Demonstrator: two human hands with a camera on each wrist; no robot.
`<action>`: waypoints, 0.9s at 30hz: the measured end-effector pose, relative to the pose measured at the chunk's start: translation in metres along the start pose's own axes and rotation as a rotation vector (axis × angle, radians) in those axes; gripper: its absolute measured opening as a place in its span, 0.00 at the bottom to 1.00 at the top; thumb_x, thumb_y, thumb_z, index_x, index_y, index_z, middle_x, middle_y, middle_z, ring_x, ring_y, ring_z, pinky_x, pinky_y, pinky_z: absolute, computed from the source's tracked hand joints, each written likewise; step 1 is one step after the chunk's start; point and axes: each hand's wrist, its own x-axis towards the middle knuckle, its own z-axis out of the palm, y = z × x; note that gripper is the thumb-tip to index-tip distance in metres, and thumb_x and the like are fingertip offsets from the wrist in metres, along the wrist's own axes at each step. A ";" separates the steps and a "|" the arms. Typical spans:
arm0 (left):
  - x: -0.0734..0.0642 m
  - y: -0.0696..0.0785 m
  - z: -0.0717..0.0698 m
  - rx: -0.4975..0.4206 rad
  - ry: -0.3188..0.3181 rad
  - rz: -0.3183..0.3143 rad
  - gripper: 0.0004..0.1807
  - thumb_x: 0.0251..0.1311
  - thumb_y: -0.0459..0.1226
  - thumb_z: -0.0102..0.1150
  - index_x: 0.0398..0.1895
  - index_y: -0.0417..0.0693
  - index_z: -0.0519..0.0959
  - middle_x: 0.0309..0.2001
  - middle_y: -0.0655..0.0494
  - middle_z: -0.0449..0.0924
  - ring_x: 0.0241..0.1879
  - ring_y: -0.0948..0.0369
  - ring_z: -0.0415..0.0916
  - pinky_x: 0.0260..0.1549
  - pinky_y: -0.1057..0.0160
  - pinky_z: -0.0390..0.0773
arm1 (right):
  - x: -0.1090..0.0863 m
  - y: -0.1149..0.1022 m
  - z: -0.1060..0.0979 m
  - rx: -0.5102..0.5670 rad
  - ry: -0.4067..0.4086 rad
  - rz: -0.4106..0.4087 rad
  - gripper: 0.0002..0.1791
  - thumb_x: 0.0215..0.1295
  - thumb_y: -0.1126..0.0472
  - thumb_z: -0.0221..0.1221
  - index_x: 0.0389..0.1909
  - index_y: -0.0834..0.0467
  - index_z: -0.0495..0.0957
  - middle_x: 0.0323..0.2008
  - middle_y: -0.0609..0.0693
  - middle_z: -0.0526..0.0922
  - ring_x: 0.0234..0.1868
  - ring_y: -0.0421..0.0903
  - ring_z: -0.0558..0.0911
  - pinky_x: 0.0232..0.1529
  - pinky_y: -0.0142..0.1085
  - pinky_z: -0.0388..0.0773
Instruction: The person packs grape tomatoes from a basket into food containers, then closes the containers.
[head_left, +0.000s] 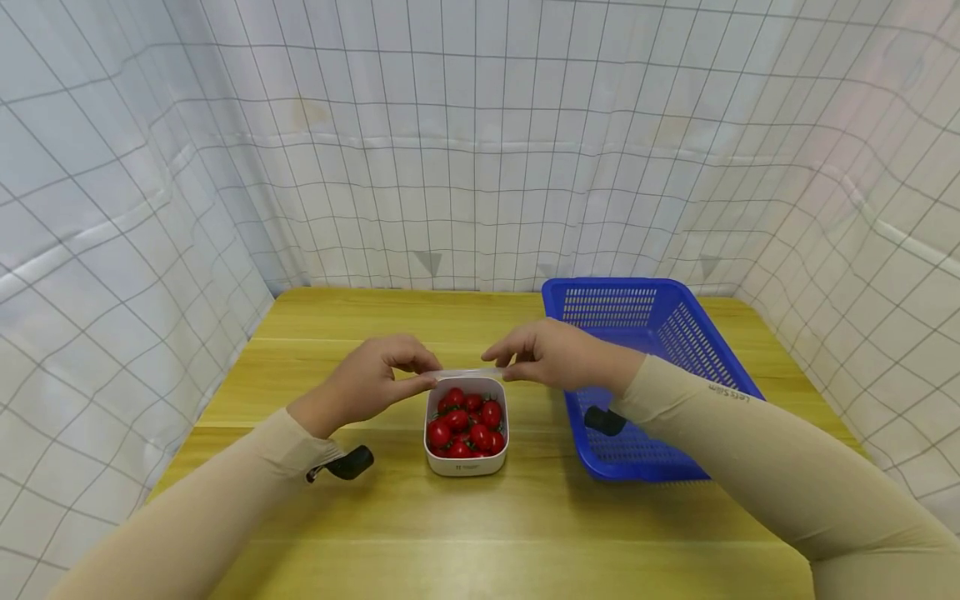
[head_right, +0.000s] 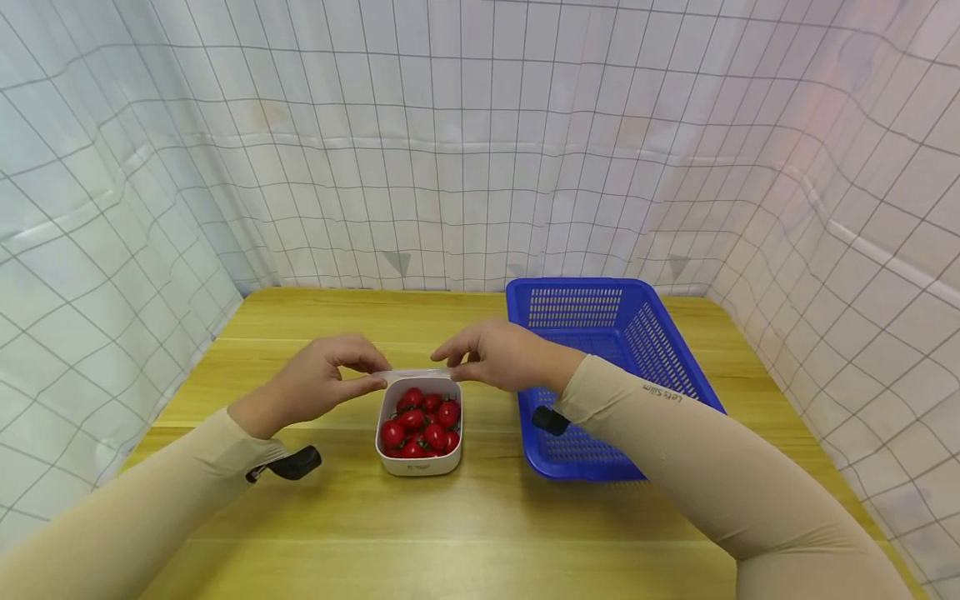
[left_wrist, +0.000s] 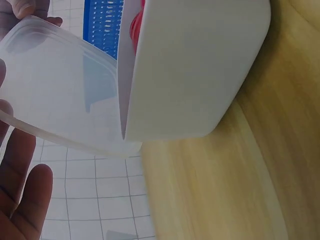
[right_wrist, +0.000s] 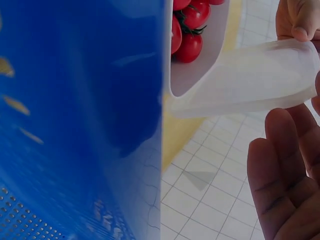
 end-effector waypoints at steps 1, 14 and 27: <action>-0.001 0.000 0.001 0.004 -0.002 0.001 0.04 0.66 0.36 0.72 0.42 0.50 0.89 0.41 0.63 0.88 0.40 0.67 0.83 0.42 0.60 0.86 | 0.000 0.000 0.000 0.009 -0.014 0.003 0.19 0.74 0.61 0.65 0.63 0.52 0.85 0.49 0.49 0.90 0.42 0.38 0.86 0.42 0.32 0.84; -0.011 0.003 0.006 0.035 -0.062 0.022 0.07 0.63 0.37 0.75 0.41 0.60 0.90 0.42 0.68 0.87 0.41 0.66 0.82 0.43 0.61 0.83 | 0.000 -0.004 0.002 -0.046 -0.152 0.032 0.20 0.74 0.55 0.66 0.63 0.54 0.84 0.43 0.44 0.89 0.39 0.36 0.85 0.40 0.31 0.83; -0.019 0.005 0.011 0.060 -0.099 0.071 0.08 0.61 0.37 0.76 0.40 0.61 0.90 0.43 0.69 0.86 0.44 0.67 0.83 0.47 0.59 0.85 | 0.004 -0.001 0.008 -0.133 -0.237 0.064 0.21 0.73 0.53 0.67 0.63 0.55 0.85 0.45 0.45 0.89 0.40 0.38 0.84 0.39 0.30 0.82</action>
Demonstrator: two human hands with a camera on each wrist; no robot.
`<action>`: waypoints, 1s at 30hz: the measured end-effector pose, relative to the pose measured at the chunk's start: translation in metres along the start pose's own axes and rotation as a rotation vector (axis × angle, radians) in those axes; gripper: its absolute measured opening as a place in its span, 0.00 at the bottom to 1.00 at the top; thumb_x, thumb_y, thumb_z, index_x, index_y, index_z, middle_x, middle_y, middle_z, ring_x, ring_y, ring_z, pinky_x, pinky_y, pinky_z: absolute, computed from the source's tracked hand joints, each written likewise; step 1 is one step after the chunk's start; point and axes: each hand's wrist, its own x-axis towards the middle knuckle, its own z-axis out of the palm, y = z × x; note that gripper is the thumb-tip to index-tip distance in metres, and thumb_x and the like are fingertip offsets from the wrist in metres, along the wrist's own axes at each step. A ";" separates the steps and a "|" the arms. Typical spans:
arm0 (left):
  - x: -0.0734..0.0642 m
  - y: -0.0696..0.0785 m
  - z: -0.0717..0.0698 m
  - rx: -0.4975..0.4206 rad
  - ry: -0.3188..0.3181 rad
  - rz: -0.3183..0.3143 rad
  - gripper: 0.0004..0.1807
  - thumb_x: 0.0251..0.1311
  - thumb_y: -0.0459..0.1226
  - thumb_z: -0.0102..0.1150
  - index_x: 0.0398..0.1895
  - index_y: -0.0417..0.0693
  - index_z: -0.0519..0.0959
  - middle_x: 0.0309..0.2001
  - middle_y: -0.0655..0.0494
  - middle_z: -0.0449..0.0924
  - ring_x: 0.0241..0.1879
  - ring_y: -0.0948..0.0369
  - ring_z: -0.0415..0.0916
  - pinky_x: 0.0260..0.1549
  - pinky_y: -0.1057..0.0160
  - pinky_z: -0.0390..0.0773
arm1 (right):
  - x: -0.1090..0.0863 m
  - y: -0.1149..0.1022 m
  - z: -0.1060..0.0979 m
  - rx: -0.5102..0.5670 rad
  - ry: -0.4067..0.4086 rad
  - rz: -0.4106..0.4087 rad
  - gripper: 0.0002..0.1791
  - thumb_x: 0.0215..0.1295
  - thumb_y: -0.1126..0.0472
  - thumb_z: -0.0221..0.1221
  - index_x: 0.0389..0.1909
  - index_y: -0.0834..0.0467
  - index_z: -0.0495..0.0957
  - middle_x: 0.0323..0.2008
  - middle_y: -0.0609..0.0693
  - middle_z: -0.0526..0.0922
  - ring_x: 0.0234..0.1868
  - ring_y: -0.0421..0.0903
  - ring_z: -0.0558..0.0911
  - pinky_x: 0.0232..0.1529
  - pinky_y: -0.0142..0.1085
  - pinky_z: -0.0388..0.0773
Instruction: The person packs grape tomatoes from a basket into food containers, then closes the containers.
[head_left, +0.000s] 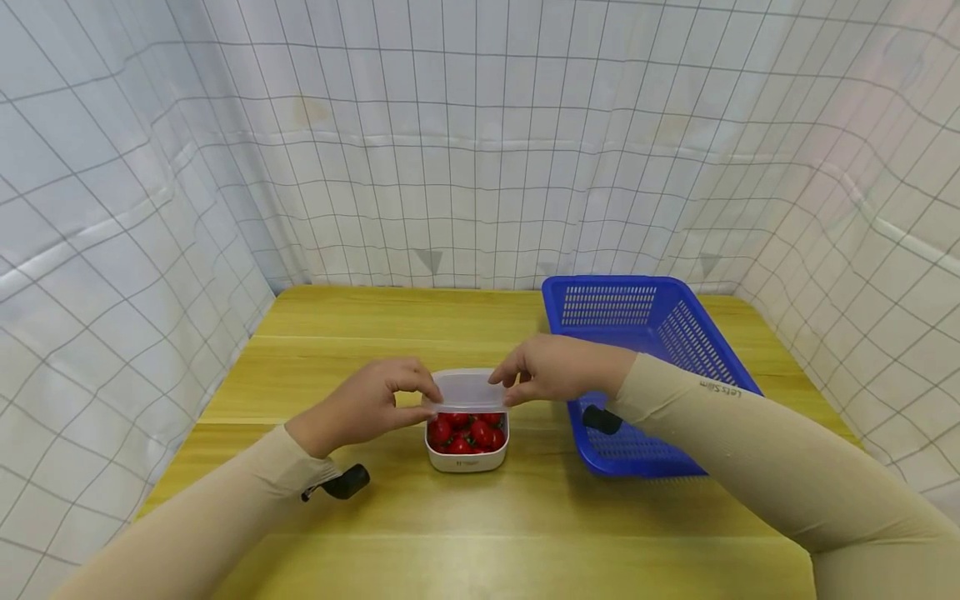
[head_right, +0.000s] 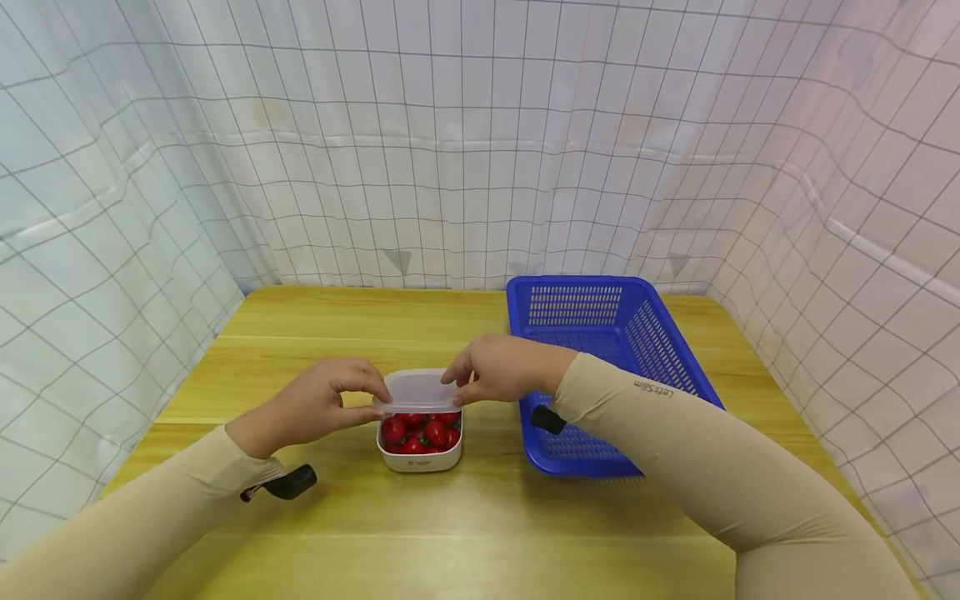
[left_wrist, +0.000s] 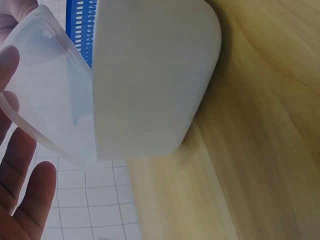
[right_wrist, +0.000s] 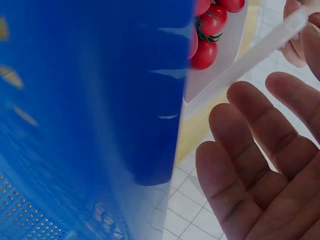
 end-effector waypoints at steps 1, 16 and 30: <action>-0.001 0.000 0.001 0.003 -0.004 0.004 0.08 0.61 0.37 0.77 0.39 0.61 0.90 0.43 0.69 0.86 0.44 0.67 0.83 0.47 0.59 0.85 | 0.000 -0.001 0.000 -0.004 -0.010 0.005 0.21 0.73 0.53 0.67 0.63 0.55 0.84 0.46 0.45 0.89 0.41 0.38 0.84 0.40 0.30 0.82; -0.007 0.002 0.007 0.057 -0.018 0.065 0.09 0.57 0.38 0.79 0.38 0.61 0.89 0.43 0.69 0.85 0.44 0.67 0.79 0.46 0.60 0.83 | 0.008 -0.008 -0.003 -0.142 -0.121 0.077 0.27 0.73 0.48 0.66 0.69 0.52 0.80 0.57 0.52 0.87 0.57 0.47 0.84 0.59 0.41 0.83; -0.009 0.002 0.014 0.097 -0.083 0.066 0.07 0.57 0.39 0.79 0.36 0.60 0.89 0.42 0.68 0.85 0.45 0.64 0.79 0.48 0.58 0.83 | 0.019 -0.018 0.001 -0.299 -0.263 0.068 0.25 0.74 0.48 0.64 0.69 0.48 0.81 0.50 0.46 0.88 0.50 0.42 0.83 0.60 0.40 0.81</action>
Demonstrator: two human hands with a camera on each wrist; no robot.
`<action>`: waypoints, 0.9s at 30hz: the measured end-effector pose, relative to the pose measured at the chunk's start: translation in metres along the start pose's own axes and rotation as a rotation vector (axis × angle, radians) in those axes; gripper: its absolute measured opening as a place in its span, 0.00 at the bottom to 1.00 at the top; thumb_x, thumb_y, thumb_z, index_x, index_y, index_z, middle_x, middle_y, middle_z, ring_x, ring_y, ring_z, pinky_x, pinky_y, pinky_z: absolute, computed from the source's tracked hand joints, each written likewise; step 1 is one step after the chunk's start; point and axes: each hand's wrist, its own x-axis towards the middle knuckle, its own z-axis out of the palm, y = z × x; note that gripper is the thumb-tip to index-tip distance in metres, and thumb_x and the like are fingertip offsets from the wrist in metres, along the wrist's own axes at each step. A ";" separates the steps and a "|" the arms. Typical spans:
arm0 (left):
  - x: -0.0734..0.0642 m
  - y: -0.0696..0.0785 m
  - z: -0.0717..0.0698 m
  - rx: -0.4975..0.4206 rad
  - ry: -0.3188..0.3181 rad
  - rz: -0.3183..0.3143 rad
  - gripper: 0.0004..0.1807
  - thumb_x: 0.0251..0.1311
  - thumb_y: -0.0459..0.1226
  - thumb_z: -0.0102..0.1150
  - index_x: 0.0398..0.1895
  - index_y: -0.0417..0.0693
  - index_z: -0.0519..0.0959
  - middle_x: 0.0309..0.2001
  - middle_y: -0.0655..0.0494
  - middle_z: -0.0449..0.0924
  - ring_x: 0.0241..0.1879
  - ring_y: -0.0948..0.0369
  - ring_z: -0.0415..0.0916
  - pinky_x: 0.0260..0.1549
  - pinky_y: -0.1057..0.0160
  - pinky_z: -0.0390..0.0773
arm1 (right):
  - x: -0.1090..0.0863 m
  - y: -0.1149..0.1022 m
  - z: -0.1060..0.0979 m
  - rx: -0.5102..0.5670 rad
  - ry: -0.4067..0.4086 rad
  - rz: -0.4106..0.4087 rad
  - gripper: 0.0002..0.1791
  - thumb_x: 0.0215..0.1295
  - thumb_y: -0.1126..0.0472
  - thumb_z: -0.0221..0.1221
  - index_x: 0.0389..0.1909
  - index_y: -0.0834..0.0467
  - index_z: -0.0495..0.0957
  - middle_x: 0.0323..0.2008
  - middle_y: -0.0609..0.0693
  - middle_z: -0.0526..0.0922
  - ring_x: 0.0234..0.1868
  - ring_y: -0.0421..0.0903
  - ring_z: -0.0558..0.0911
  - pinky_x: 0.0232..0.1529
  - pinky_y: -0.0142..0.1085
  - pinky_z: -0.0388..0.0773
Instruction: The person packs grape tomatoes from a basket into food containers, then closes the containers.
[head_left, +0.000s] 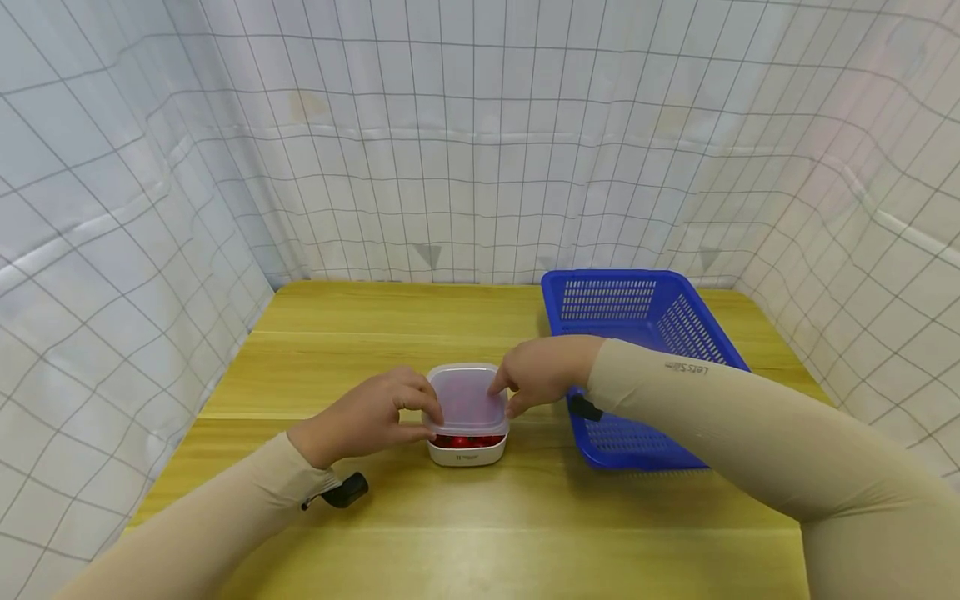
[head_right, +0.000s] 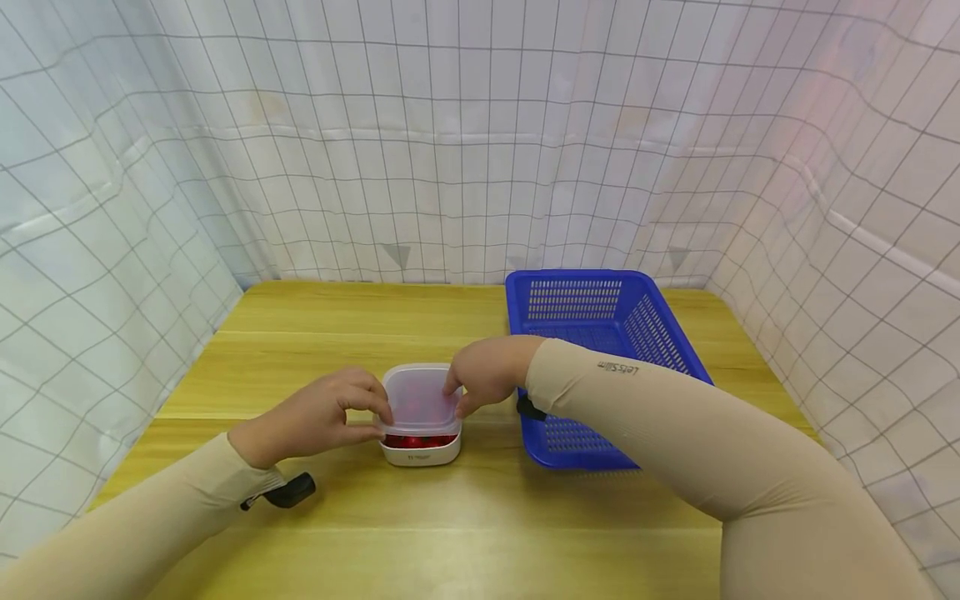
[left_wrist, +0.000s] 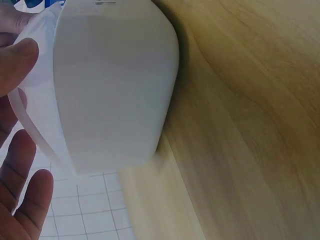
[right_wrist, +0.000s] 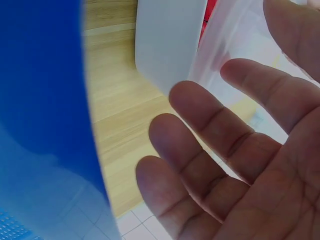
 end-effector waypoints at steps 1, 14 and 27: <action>0.000 0.000 0.000 0.011 -0.005 0.003 0.07 0.57 0.39 0.79 0.36 0.60 0.89 0.41 0.68 0.85 0.45 0.64 0.79 0.48 0.58 0.83 | 0.000 0.000 0.000 -0.005 -0.006 -0.003 0.25 0.75 0.48 0.64 0.69 0.48 0.80 0.53 0.46 0.89 0.52 0.43 0.83 0.62 0.40 0.80; 0.000 -0.001 -0.001 0.033 -0.024 0.024 0.06 0.60 0.43 0.78 0.37 0.60 0.88 0.40 0.70 0.84 0.43 0.66 0.80 0.46 0.61 0.83 | 0.001 -0.003 -0.003 -0.030 -0.003 0.000 0.30 0.74 0.45 0.65 0.72 0.51 0.78 0.59 0.49 0.87 0.60 0.47 0.84 0.67 0.43 0.78; 0.023 -0.011 0.000 -0.010 -0.147 -0.266 0.50 0.52 0.61 0.78 0.75 0.49 0.70 0.72 0.52 0.73 0.71 0.51 0.72 0.69 0.46 0.75 | 0.012 -0.002 -0.006 -0.044 0.014 0.122 0.43 0.66 0.37 0.69 0.73 0.60 0.73 0.64 0.54 0.83 0.68 0.51 0.80 0.73 0.45 0.74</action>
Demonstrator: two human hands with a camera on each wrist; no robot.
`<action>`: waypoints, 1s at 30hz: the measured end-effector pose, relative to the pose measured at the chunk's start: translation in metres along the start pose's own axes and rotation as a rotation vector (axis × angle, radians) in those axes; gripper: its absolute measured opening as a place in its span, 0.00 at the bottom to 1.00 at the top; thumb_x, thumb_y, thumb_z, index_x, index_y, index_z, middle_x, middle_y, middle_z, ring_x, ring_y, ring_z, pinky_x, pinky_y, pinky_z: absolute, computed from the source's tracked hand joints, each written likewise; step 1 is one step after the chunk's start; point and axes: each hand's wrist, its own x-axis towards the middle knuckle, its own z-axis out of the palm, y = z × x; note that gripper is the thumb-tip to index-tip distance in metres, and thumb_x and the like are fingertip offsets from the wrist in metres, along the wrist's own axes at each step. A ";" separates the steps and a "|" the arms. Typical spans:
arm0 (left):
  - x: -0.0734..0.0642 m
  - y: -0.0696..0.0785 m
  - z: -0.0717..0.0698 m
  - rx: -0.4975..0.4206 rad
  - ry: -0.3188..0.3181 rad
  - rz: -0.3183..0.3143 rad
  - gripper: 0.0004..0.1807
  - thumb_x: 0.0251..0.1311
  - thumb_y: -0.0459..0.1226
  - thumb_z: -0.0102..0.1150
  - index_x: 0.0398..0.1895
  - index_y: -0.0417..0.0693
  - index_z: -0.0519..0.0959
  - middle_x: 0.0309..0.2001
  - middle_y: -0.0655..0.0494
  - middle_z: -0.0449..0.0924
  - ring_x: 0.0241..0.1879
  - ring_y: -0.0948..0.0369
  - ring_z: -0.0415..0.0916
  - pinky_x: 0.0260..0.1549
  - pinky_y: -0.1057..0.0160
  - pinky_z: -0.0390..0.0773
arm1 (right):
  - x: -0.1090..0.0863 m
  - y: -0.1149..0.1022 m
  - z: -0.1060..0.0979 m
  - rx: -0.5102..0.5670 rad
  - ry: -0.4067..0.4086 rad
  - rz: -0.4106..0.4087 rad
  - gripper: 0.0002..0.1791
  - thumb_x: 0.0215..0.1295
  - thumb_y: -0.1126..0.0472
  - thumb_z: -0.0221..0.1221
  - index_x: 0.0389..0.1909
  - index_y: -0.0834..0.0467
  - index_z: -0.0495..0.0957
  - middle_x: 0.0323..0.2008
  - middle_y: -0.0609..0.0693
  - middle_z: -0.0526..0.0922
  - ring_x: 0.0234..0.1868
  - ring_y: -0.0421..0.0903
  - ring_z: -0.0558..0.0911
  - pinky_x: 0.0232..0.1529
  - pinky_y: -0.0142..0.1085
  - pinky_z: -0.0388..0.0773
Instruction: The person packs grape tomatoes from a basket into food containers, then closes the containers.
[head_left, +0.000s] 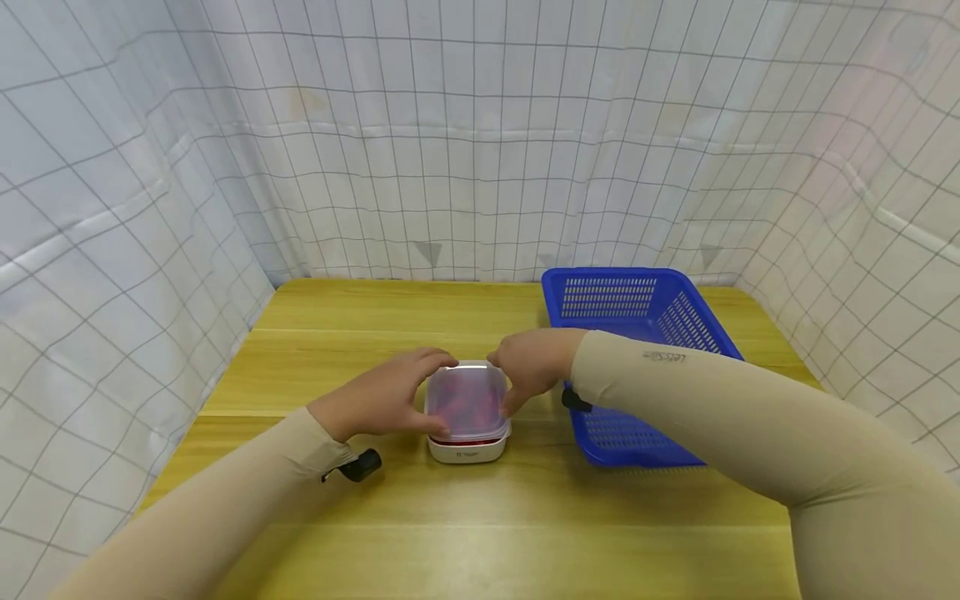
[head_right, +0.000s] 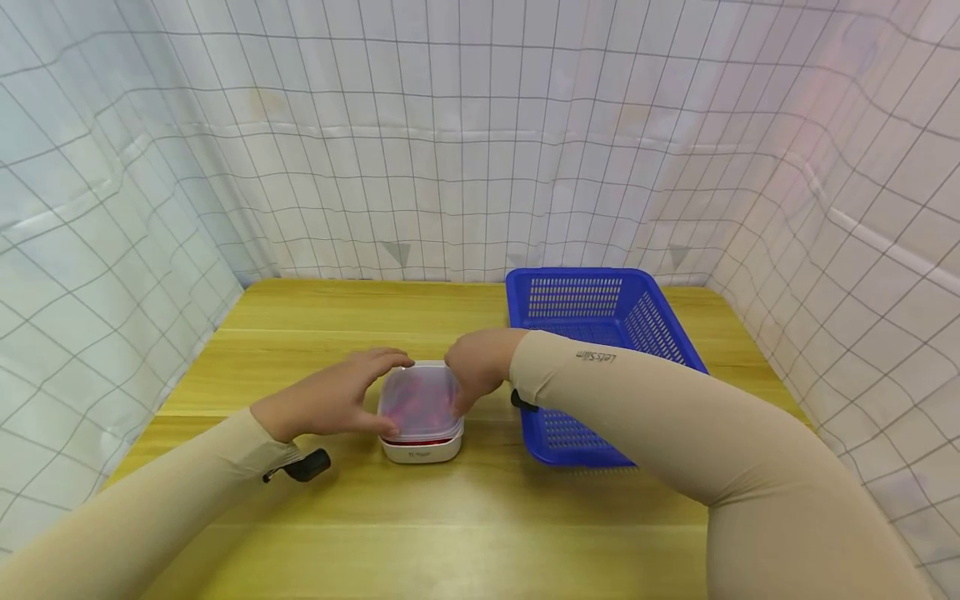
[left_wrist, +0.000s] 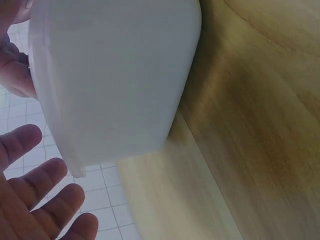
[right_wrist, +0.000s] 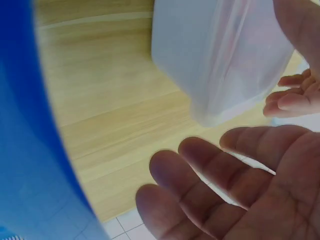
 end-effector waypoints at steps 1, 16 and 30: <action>0.001 -0.001 0.001 -0.004 -0.014 -0.001 0.51 0.52 0.61 0.78 0.75 0.48 0.70 0.72 0.52 0.73 0.71 0.51 0.72 0.70 0.46 0.75 | 0.001 0.000 0.000 -0.003 -0.007 0.003 0.44 0.66 0.37 0.69 0.74 0.60 0.72 0.65 0.55 0.82 0.68 0.51 0.80 0.73 0.45 0.74; 0.000 -0.001 0.000 -0.078 -0.096 0.011 0.56 0.46 0.60 0.82 0.75 0.49 0.67 0.74 0.50 0.66 0.71 0.51 0.70 0.69 0.46 0.75 | -0.003 -0.002 -0.002 -0.005 -0.045 0.000 0.44 0.66 0.39 0.70 0.75 0.58 0.72 0.69 0.54 0.80 0.72 0.52 0.77 0.76 0.46 0.70; -0.003 -0.002 -0.001 -0.083 -0.124 0.017 0.60 0.46 0.60 0.82 0.78 0.41 0.64 0.77 0.44 0.63 0.72 0.48 0.69 0.70 0.45 0.74 | 0.000 -0.006 0.003 0.001 -0.017 -0.029 0.47 0.63 0.37 0.72 0.78 0.54 0.69 0.67 0.52 0.82 0.71 0.51 0.78 0.76 0.44 0.70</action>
